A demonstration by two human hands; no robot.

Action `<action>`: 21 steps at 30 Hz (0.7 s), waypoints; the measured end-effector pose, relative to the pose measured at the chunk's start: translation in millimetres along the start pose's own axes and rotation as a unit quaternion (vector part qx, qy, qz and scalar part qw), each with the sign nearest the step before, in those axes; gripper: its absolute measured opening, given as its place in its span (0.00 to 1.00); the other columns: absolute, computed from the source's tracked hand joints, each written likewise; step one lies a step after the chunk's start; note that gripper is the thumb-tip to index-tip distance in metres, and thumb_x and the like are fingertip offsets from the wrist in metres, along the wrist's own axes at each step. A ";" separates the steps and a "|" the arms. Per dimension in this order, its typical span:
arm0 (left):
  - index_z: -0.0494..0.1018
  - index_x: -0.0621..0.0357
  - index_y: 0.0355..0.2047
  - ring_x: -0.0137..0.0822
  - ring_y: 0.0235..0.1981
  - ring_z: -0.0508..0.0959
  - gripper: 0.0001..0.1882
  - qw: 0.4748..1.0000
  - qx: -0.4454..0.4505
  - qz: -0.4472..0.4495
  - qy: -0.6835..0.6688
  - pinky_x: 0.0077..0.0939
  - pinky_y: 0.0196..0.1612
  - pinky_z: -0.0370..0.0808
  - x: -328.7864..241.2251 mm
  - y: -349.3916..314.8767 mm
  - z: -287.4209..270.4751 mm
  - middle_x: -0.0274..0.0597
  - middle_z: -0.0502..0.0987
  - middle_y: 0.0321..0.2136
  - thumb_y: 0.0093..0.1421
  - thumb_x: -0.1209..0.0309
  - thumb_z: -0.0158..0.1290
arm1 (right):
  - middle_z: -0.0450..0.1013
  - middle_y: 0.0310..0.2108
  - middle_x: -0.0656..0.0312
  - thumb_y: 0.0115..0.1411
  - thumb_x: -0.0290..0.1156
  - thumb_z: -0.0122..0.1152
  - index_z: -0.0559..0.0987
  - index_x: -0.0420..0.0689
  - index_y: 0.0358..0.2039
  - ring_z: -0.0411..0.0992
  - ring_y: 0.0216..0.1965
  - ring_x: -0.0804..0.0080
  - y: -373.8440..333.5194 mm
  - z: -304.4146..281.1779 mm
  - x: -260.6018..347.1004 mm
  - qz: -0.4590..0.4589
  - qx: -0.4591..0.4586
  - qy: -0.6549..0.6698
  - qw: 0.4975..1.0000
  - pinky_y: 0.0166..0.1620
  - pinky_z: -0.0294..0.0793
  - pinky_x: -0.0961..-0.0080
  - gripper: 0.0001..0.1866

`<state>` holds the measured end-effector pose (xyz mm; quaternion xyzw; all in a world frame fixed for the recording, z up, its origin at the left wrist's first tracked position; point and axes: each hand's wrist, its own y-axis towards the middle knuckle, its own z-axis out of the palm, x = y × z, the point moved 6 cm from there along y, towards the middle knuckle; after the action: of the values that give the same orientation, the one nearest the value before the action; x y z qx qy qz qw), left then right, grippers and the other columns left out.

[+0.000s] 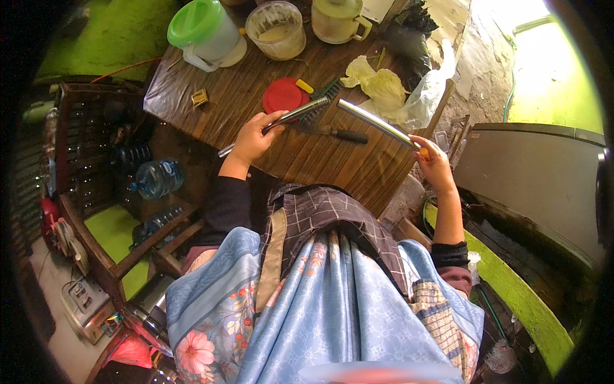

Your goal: The person rinses chopped vegetables in a bowl at the sink, then moves to a table to assemble a broom by connecting two metal poles and attaching a brush head. The person tests the assembled broom by sweeping the floor.

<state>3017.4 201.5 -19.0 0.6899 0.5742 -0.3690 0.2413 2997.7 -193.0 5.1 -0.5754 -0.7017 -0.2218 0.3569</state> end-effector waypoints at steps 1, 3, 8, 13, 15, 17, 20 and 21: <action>0.72 0.43 0.46 0.34 0.25 0.70 0.19 1.000 -0.005 0.010 0.002 0.25 0.31 0.66 -3.5 0.2 -1.0 0.38 0.68 0.23 0.52 0.67 0.56 | 0.72 0.39 0.58 0.50 0.18 0.54 0.73 0.50 0.45 0.72 0.38 0.64 1.0 -3.6 4.3 -0.012 0.002 -0.017 1.000 0.40 0.71 0.74 0.21; 0.73 0.39 0.45 0.36 0.24 0.70 0.19 1.000 -0.008 0.026 0.008 0.27 0.29 0.67 -8.7 0.8 -1.7 0.40 0.68 0.22 0.50 0.67 0.57 | 0.72 0.39 0.59 0.48 0.16 0.55 0.73 0.49 0.45 0.71 0.37 0.67 2.4 -7.6 5.8 0.010 0.017 -0.033 0.999 0.40 0.70 0.76 0.23; 0.73 0.37 0.45 0.38 0.24 0.70 0.20 0.997 0.004 0.053 0.050 0.29 0.28 0.67 -15.8 1.9 -0.7 0.37 0.68 0.22 0.49 0.66 0.57 | 0.72 0.37 0.58 0.47 0.15 0.54 0.73 0.49 0.45 0.70 0.35 0.66 3.3 -12.9 11.2 0.010 0.041 -0.065 0.997 0.40 0.70 0.75 0.24; 0.72 0.33 0.45 0.33 0.27 0.70 0.22 0.978 0.013 0.085 0.188 0.30 0.32 0.63 -26.8 3.0 -6.8 0.32 0.67 0.23 0.48 0.66 0.56 | 0.71 0.32 0.57 0.47 0.17 0.52 0.75 0.51 0.43 0.70 0.34 0.59 2.4 -23.9 27.1 -0.058 0.017 -0.129 0.990 0.39 0.70 0.70 0.22; 0.72 0.32 0.45 0.31 0.28 0.70 0.22 0.966 0.013 0.110 0.232 0.29 0.33 0.62 -34.2 3.5 -9.9 0.30 0.66 0.23 0.48 0.66 0.56 | 0.71 0.32 0.57 0.45 0.16 0.51 0.75 0.51 0.43 0.70 0.36 0.59 3.0 -27.9 31.5 -0.063 0.023 -0.153 0.986 0.40 0.70 0.68 0.23; 0.72 0.32 0.45 0.30 0.29 0.69 0.23 0.956 0.011 0.130 0.261 0.29 0.34 0.61 -40.2 3.8 -13.5 0.29 0.66 0.24 0.47 0.68 0.56 | 0.72 0.33 0.57 0.44 0.16 0.51 0.75 0.51 0.43 0.69 0.37 0.57 3.1 -31.5 36.8 -0.075 0.028 -0.170 0.982 0.41 0.70 0.68 0.24; 0.72 0.32 0.46 0.30 0.29 0.69 0.23 0.953 0.013 0.167 0.253 0.28 0.35 0.60 -46.0 5.2 -17.5 0.29 0.66 0.23 0.47 0.69 0.56 | 0.72 0.33 0.57 0.43 0.15 0.50 0.75 0.51 0.43 0.69 0.38 0.56 2.4 -36.8 40.6 -0.083 0.039 -0.168 0.981 0.42 0.69 0.68 0.25; 0.72 0.32 0.46 0.30 0.29 0.69 0.23 0.955 0.021 0.168 0.245 0.28 0.34 0.60 -45.2 5.7 -17.2 0.30 0.66 0.23 0.47 0.69 0.56 | 0.72 0.33 0.57 0.43 0.15 0.50 0.75 0.51 0.43 0.69 0.38 0.57 1.6 -38.8 39.5 -0.078 0.043 -0.156 0.984 0.42 0.69 0.67 0.25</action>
<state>3023.9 185.5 26.6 0.8505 0.4837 -0.1543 0.1371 3005.5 -194.9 59.9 -0.5303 -0.8006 -0.1257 0.2489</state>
